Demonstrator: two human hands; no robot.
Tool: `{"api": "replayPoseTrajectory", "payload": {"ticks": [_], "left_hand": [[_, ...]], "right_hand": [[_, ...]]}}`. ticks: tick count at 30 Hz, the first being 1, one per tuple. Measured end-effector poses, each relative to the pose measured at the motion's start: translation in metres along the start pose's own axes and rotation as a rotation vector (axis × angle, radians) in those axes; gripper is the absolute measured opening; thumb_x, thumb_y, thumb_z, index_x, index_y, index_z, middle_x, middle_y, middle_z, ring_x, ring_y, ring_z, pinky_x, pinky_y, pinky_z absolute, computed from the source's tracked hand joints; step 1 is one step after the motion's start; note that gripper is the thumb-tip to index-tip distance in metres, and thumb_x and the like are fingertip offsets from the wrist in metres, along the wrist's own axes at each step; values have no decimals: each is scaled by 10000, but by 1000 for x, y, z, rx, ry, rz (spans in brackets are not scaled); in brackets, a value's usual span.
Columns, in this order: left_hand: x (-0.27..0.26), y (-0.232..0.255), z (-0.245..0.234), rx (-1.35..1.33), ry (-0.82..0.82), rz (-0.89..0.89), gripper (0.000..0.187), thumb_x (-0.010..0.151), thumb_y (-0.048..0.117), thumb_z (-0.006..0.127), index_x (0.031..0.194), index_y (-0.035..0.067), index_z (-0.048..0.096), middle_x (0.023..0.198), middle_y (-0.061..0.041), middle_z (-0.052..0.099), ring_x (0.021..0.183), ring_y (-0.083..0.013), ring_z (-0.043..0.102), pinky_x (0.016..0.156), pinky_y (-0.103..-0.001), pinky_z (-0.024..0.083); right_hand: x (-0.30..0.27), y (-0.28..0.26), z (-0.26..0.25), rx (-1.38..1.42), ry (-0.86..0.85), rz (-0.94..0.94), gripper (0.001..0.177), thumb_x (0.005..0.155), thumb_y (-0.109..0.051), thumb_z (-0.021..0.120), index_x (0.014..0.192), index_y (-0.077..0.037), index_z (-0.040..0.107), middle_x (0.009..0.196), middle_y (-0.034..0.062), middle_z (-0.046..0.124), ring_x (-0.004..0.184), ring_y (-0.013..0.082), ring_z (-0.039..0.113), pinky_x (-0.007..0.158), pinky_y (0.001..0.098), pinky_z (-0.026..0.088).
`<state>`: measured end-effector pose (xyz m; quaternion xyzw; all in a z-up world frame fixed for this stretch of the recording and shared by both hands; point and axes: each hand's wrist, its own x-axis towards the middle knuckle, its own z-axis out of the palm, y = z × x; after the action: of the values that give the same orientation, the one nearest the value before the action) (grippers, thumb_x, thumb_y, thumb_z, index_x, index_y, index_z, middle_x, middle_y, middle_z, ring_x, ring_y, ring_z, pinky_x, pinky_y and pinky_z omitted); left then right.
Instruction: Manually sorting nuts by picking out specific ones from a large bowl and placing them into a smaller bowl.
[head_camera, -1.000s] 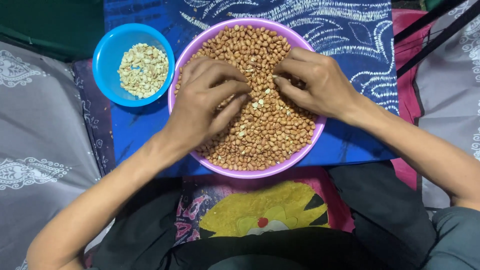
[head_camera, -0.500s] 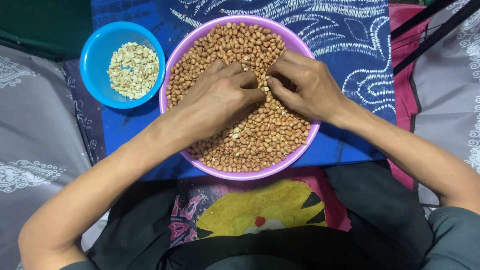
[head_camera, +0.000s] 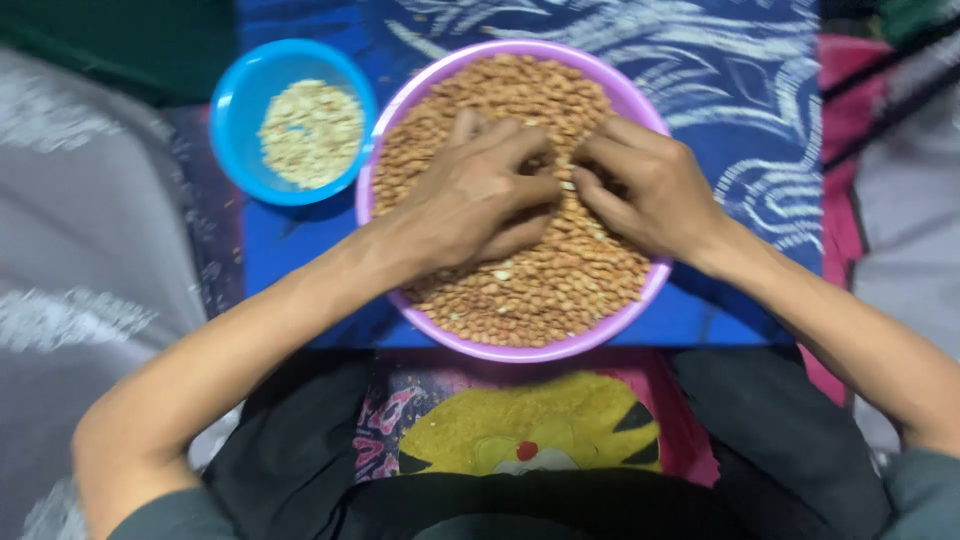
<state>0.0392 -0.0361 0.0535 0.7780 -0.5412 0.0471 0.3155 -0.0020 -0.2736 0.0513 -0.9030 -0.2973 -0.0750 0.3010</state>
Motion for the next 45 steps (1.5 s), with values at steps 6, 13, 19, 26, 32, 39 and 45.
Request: {"api": "replayPoseTrajectory", "payload": {"ticks": [6, 13, 19, 26, 32, 39, 45], "left_hand": [[-1, -11, 5, -98, 122, -8, 160, 833, 197, 653, 924, 127, 764, 979, -58, 513, 909, -220, 505, 835, -441, 313], [-24, -39, -36, -7, 274, -66, 76, 870, 135, 719, 862, 156, 791, 906, 25, 596, 858, -118, 560, 848, -422, 347], [-107, -84, -95, 520, 230, -278, 181, 765, 187, 855, 941, 183, 814, 938, -13, 593, 880, -209, 599, 788, -410, 415], [-143, -109, -87, 514, 143, -433, 139, 769, 140, 830, 905, 112, 832, 901, -64, 643, 766, -238, 587, 782, -406, 386], [-148, -117, -83, 581, 119, -395, 131, 776, 162, 846, 901, 123, 835, 945, -76, 644, 789, -236, 554, 815, -417, 359], [-145, -120, -73, 682, 96, -380, 46, 749, 120, 812, 785, 145, 797, 891, -72, 632, 766, -222, 523, 807, -410, 339], [-117, -71, -92, 368, 151, -290, 144, 866, 107, 841, 992, 71, 783, 976, -53, 591, 874, -227, 572, 823, -388, 361]], "right_hand": [[-4, 1, 5, -63, -46, 80, 94, 956, 32, 690, 1041, 69, 698, 923, 128, 614, 658, 222, 528, 603, 335, 440], [-4, 1, 9, -97, -35, 74, 91, 970, 57, 715, 1049, 103, 720, 956, 143, 661, 663, 216, 550, 630, 332, 458], [-9, 16, 13, -164, -67, 88, 133, 964, 23, 737, 1080, 85, 754, 967, 142, 698, 596, 181, 558, 530, 291, 483], [-6, 12, 13, -168, -78, 91, 129, 963, 46, 732, 1083, 90, 753, 964, 144, 700, 612, 184, 568, 541, 288, 485], [-5, 10, 13, -181, -91, 105, 136, 964, 45, 738, 1087, 102, 753, 934, 146, 678, 609, 182, 547, 547, 289, 472], [-6, 12, 13, -152, -81, 107, 136, 955, 56, 733, 1081, 103, 752, 967, 156, 702, 633, 192, 598, 557, 282, 516], [-4, 12, 4, -31, -33, 98, 84, 952, 10, 766, 1017, 60, 747, 878, 122, 660, 618, 172, 517, 580, 289, 425]]}}
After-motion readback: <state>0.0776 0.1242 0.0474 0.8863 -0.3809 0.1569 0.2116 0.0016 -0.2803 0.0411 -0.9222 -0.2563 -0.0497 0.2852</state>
